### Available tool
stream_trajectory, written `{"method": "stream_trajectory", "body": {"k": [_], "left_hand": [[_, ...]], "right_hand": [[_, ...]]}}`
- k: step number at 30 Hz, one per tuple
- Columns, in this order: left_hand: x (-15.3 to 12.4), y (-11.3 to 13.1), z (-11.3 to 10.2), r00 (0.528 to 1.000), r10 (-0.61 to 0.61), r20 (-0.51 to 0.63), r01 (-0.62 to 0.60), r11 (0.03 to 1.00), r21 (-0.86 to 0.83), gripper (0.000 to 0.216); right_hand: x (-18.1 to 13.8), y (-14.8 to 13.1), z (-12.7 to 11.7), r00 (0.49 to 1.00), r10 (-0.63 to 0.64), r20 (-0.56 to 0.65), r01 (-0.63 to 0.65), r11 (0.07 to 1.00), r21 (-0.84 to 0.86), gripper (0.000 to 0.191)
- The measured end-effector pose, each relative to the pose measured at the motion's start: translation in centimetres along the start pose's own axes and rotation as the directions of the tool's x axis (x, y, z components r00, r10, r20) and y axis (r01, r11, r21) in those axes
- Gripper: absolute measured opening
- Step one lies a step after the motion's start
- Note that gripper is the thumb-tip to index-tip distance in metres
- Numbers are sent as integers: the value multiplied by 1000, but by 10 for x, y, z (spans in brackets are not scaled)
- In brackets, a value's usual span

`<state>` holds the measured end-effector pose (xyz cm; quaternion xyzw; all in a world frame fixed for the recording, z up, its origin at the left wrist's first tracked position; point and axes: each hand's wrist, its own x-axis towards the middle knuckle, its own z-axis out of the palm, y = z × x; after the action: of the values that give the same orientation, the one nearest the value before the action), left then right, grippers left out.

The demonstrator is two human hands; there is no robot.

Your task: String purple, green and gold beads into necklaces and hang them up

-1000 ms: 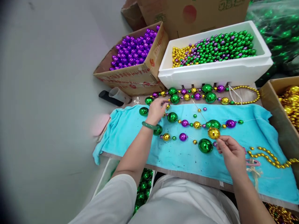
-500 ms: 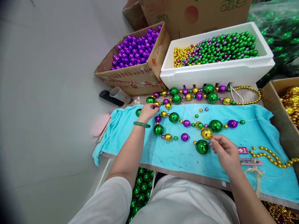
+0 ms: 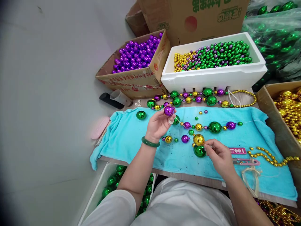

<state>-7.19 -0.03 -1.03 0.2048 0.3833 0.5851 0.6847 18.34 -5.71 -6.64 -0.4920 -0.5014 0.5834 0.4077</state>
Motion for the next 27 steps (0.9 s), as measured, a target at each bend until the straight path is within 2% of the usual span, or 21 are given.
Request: {"method": "stream_trajectory", "body": {"k": [4, 8, 18, 23, 27], "left_hand": [[-3, -6, 7, 997, -33, -66, 29, 997, -65, 16], [-6, -9, 13, 993, 43, -109, -54, 993, -101, 11], [-12, -13, 22, 967, 212, -142, -211, 977, 20, 29], [-12, -15, 25, 963, 219, -159, -210, 975, 72, 28], [-11, -15, 25, 967, 219, -131, -211, 975, 74, 29]], "right_hand": [[-3, 0, 1, 1000, -2, 25, 2, 1000, -22, 22], [-4, 0, 2, 999, -3, 34, 4, 1000, -30, 23], [-5, -2, 1, 1000, -26, 17, 26, 1000, -16, 24], [-6, -3, -1, 999, -36, 13, 36, 999, -18, 24], [-6, -3, -1, 1000, -27, -4, 27, 1000, -12, 24]]}}
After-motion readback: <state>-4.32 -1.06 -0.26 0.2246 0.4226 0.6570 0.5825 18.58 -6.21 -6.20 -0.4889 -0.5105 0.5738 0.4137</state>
